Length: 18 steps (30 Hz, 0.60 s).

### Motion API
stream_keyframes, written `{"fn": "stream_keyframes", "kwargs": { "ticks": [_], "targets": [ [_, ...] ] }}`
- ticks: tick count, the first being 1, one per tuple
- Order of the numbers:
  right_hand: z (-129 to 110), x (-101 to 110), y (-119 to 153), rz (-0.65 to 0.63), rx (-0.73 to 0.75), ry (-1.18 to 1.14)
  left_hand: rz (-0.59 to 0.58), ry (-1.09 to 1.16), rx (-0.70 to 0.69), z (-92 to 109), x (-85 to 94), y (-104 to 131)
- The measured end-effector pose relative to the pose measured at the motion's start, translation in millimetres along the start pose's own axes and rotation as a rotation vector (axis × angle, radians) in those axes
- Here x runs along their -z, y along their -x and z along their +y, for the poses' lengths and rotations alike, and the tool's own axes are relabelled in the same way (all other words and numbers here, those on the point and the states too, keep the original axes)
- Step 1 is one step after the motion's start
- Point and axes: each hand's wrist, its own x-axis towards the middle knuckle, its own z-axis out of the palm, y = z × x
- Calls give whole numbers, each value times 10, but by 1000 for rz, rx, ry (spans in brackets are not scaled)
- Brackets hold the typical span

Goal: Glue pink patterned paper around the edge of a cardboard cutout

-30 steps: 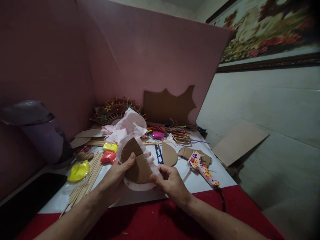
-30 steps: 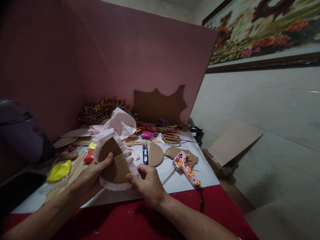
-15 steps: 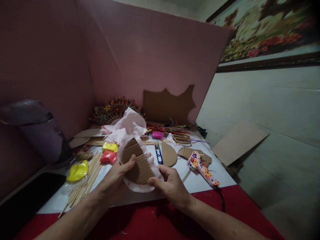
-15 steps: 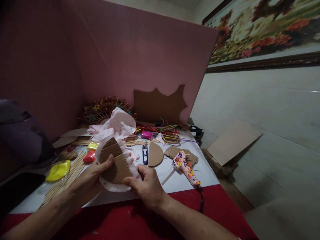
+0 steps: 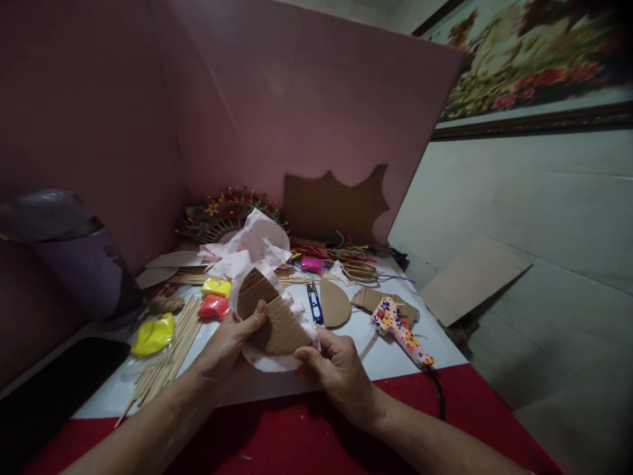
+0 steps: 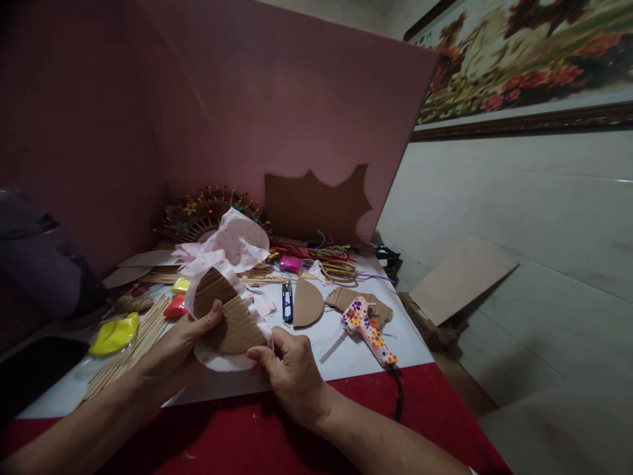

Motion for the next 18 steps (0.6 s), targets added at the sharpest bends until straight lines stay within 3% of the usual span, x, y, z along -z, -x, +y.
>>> {"fn": "stream_keyframes", "kwargs": {
  "ticks": [6,12,18],
  "targets": [
    [2,14,6,-53,-52,-67,-65,-9,-4,24,22,1],
    [28,7,-51,-10,-146,-266,-65,-3,22,-10,4,11],
    [12,-35,-71,-52,-339,-496,-109,5,78,19,39,36]
  ]
}}
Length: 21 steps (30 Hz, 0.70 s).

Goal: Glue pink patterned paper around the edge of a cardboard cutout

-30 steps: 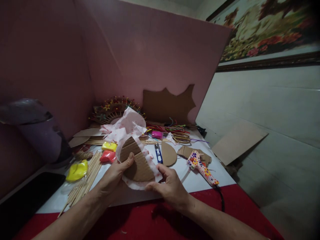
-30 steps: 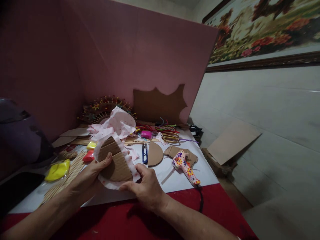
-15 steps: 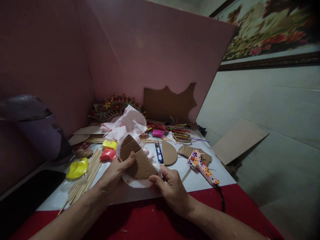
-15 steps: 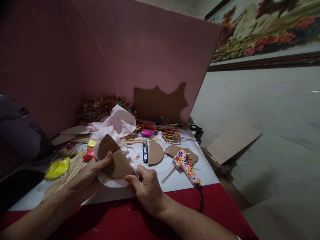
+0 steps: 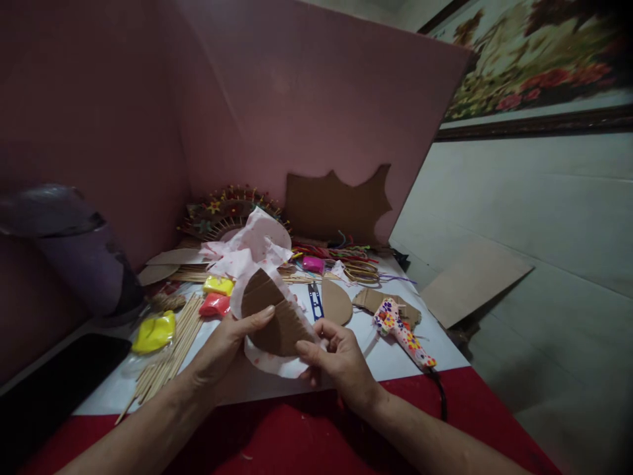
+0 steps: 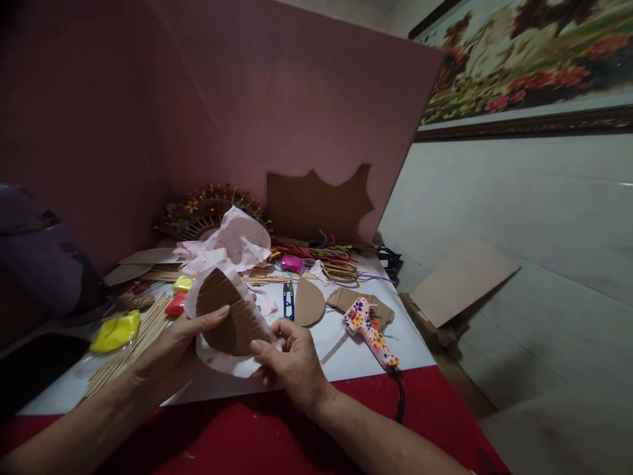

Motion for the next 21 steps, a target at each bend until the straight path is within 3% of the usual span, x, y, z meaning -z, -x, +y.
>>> {"fn": "stream_keyframes", "kwargs": {
  "ticks": [3,6,8,12,18,21],
  "targets": [
    [-13,-16,17,4,-47,-29,-25,-20,2,47,24,24],
    [-6,-13,21,1,-51,-53,-40,-24,-123,113,26,30],
    [7,-5,21,-8,-63,-66,9,4,-169,154,24,18],
    [33,12,26,-13,-73,-67,133,83,-102,186,22,-19],
    [37,22,-2,-5,-60,-68,-5,109,-146,151,41,-32],
    [35,20,-13,-11,-51,-63,13,85,-136,147,62,-24]
  ]
}}
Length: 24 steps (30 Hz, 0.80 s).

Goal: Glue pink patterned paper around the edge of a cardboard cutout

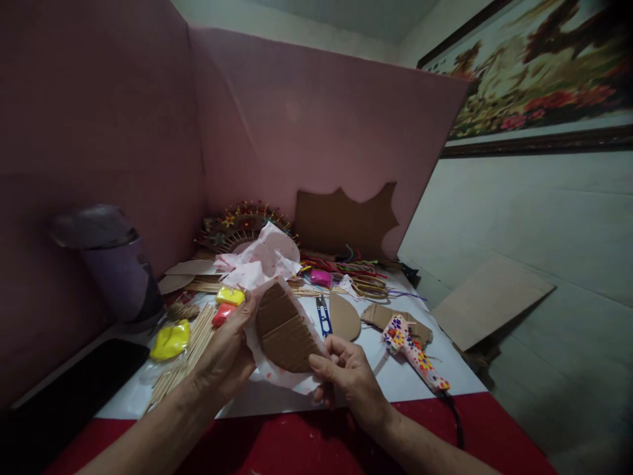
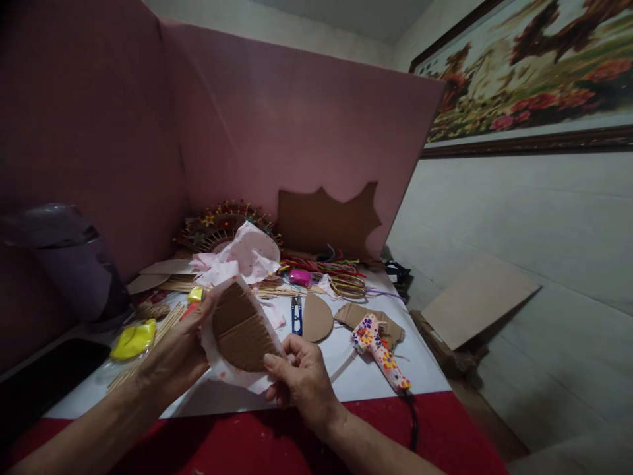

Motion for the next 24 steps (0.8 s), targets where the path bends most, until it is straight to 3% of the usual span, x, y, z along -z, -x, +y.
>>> {"fn": "stream_keyframes", "kwargs": {
  "ticks": [4,10,19,24],
  "targets": [
    [-1,-4,5,2,6,-10,24,-57,8,5,3,28],
    [-26,-2,28,13,34,30,-87,-220,4,7,2,56],
    [-108,4,98,-78,109,74,-269,-183,38,102,-23,159],
    [-91,2,72,-87,90,118,-229,-184,55,41,-66,145]
  ]
}}
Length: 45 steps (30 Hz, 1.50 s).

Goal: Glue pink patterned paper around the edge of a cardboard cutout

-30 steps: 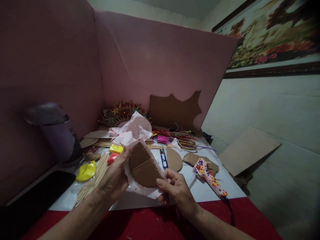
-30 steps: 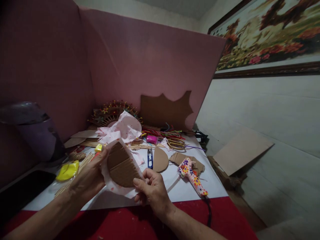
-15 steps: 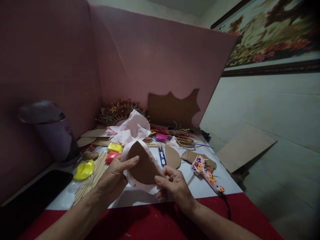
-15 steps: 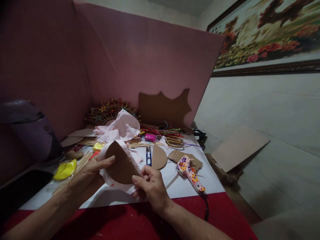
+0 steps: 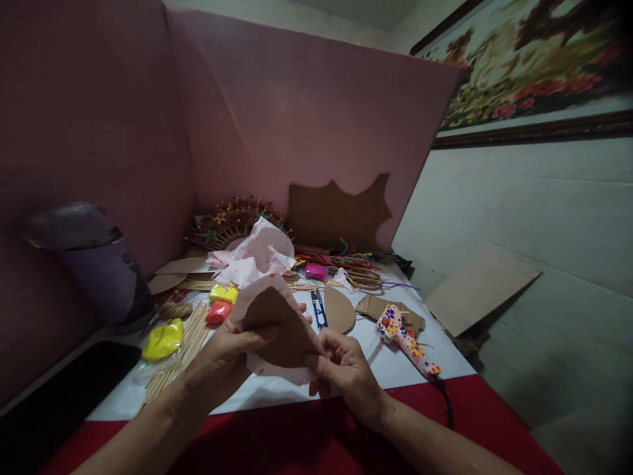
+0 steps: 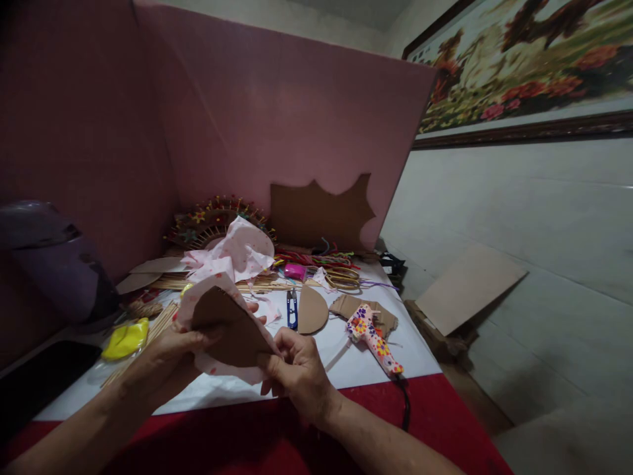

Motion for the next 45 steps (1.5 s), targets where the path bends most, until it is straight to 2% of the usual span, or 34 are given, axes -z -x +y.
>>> {"fn": "stream_keyframes", "kwargs": {
  "ticks": [3,8,14,19,26,31,35,38,42,45],
  "targets": [
    [-11,1,-3,29,48,108,65,1,-18,-34,14,-33],
    [-83,8,39,134,392,508,130,34,1,-59,77,-75],
    [-75,8,50,155,493,552,173,63,21,-66,56,-102],
    [-4,34,43,191,639,631,262,77,40,-79,57,-127],
    [49,69,52,149,822,788,224,75,31,-84,71,-135],
    [17,71,66,135,778,855,231,69,14,-80,48,-124],
    [-33,48,76,256,713,714,196,62,35,-111,45,-100],
    [-58,27,65,335,624,652,126,54,48,-154,27,-81],
    [-68,18,45,328,472,661,99,33,77,-190,-9,-74],
    [-74,15,44,318,450,638,126,50,84,-188,-21,-76]
  ]
}}
